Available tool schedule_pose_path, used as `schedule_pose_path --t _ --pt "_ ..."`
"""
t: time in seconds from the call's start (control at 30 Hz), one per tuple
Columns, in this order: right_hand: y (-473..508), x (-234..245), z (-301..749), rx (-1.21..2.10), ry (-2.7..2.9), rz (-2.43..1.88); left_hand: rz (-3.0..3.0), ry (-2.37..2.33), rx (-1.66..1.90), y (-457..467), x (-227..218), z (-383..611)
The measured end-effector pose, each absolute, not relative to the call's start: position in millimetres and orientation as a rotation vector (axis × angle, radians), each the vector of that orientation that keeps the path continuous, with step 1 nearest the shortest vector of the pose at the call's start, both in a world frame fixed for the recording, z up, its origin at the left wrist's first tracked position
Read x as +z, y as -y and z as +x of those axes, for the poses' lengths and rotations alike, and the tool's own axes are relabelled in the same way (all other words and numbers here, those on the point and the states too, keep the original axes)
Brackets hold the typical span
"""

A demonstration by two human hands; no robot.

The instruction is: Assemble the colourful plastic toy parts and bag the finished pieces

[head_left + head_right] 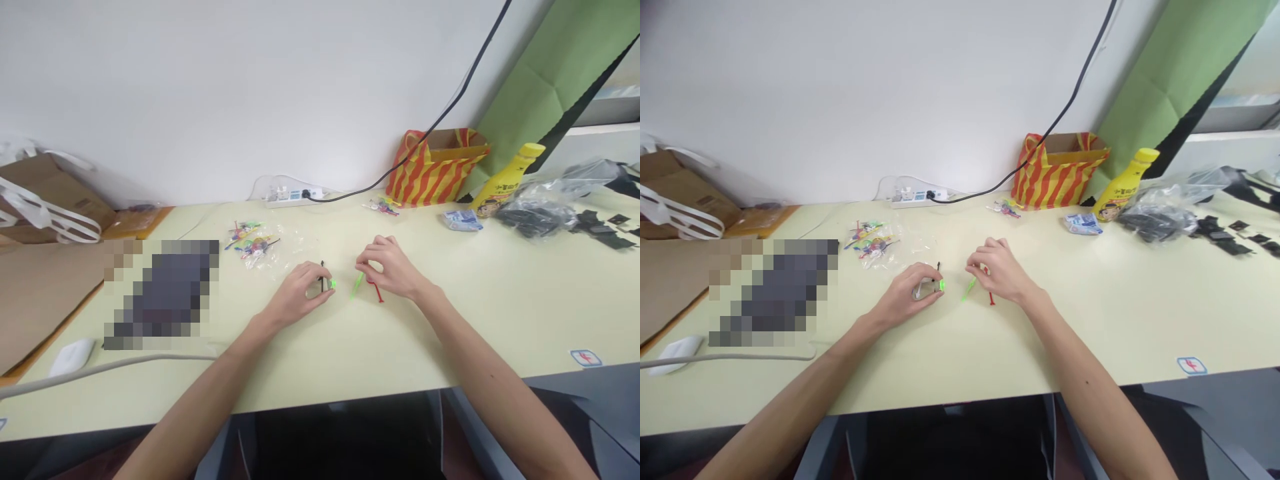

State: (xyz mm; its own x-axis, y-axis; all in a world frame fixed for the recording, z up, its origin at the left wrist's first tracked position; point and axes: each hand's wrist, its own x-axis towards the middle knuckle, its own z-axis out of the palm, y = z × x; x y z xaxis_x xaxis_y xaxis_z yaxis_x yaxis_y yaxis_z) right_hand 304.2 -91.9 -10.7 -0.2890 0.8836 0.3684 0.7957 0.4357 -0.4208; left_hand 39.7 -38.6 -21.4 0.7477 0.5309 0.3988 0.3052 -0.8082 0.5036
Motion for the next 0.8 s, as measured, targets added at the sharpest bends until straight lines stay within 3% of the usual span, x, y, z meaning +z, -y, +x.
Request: schedule_pose_path --t 0.4,0.8 --pt "89 -23 302 0.352 2.346 -1.515 2.431 -0.754 0.778 36 -27 35" --pt "86 -32 295 0.21 2.315 -1.447 2.448 -0.725 0.742 37 -27 36"
